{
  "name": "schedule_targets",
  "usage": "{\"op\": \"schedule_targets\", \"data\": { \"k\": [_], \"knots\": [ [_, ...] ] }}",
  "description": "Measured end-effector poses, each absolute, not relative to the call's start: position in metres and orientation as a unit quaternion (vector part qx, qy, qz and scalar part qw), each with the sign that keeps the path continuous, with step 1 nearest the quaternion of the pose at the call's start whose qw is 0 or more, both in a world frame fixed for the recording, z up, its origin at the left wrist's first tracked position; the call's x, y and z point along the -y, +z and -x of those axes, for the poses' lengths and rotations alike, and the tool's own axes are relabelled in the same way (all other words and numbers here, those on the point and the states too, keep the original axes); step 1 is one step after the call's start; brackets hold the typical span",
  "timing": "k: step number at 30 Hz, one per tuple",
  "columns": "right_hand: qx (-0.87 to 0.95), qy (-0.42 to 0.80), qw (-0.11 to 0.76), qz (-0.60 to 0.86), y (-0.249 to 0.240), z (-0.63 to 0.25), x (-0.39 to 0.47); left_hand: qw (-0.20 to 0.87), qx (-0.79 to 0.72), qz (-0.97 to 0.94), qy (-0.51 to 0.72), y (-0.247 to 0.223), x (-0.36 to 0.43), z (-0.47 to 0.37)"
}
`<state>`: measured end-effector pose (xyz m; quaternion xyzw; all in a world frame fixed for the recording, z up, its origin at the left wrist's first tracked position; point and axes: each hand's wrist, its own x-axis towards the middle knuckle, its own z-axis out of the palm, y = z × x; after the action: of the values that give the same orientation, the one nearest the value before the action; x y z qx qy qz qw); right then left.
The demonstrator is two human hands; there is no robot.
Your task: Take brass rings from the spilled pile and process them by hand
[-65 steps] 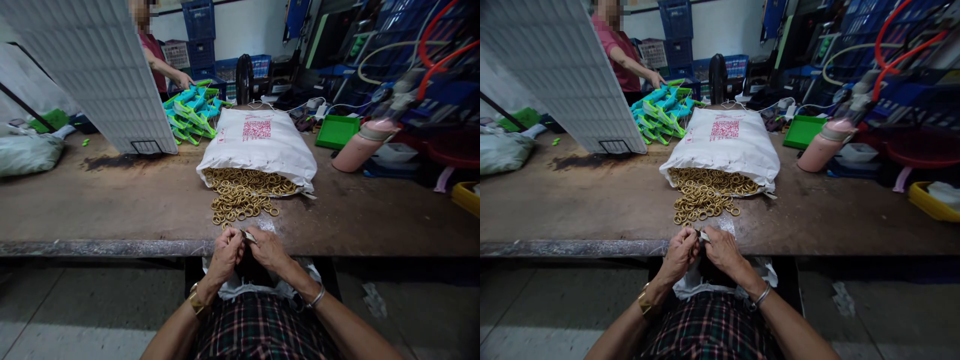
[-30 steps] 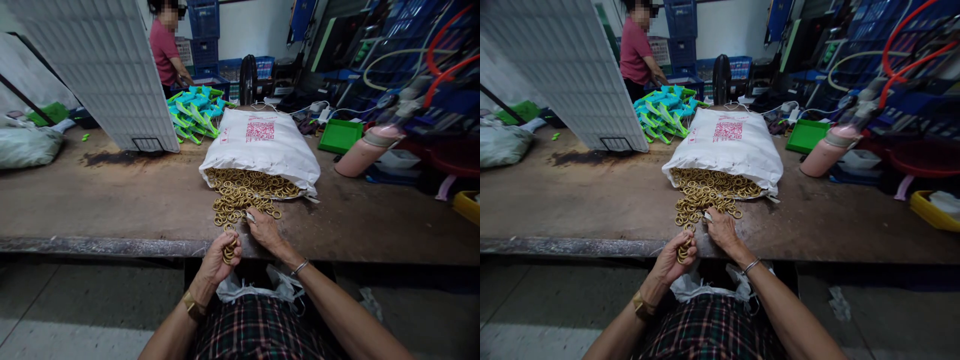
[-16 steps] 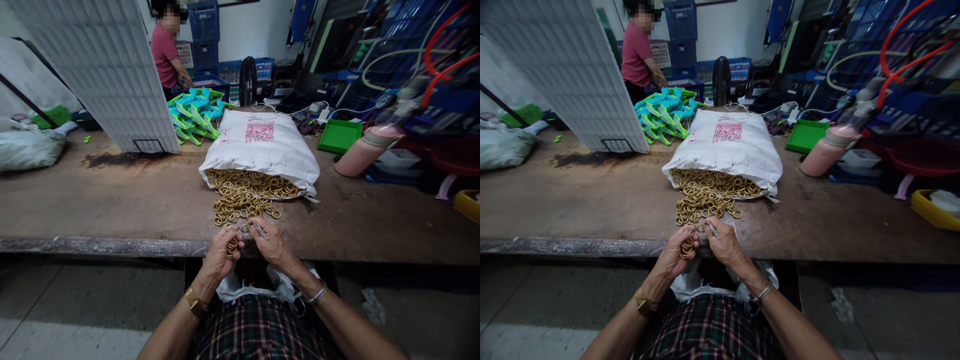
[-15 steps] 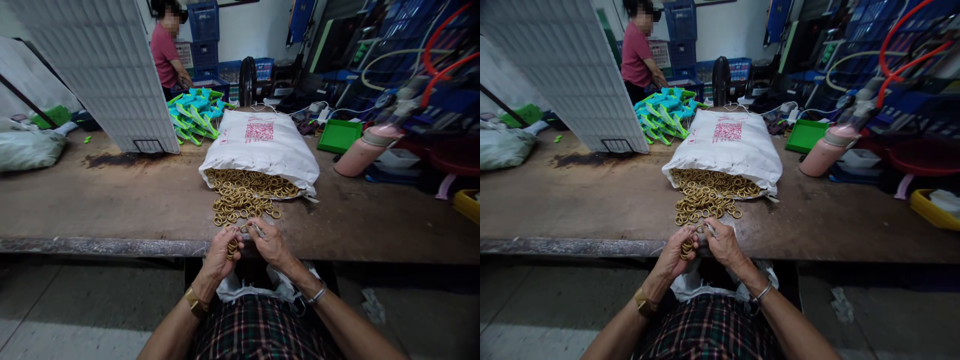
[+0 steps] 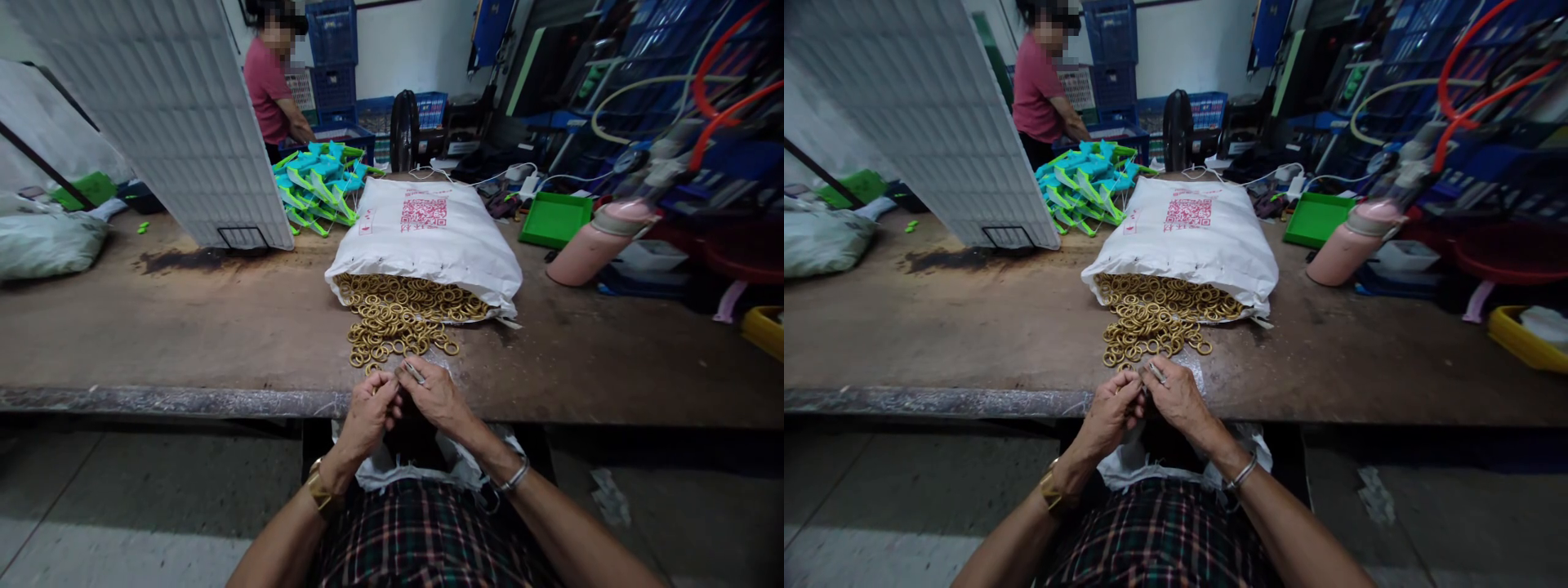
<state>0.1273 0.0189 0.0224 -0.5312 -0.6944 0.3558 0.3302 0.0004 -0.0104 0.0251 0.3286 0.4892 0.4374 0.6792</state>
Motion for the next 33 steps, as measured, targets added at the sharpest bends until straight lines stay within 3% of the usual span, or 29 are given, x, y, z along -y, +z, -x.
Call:
{"op": "schedule_targets", "data": {
  "k": [9,16,28,33],
  "knots": [
    [0.688,0.317,0.337,0.559,0.013,-0.128,-0.023,0.699,-0.464,-0.305,0.45,0.026,0.012,0.002],
    [0.782,0.243,0.222,0.53,0.006,-0.133,-0.012,0.68,-0.472,-0.31,0.467,0.026,0.01,0.002],
    [0.805,0.186,0.132,0.548,0.012,-0.128,-0.007,0.604,-0.522,-0.387,0.46,0.025,0.012,0.002],
    [0.776,0.156,0.043,0.609,0.013,-0.131,-0.017,0.638,-0.47,-0.415,0.447,0.037,0.023,0.005]
  ]
}}
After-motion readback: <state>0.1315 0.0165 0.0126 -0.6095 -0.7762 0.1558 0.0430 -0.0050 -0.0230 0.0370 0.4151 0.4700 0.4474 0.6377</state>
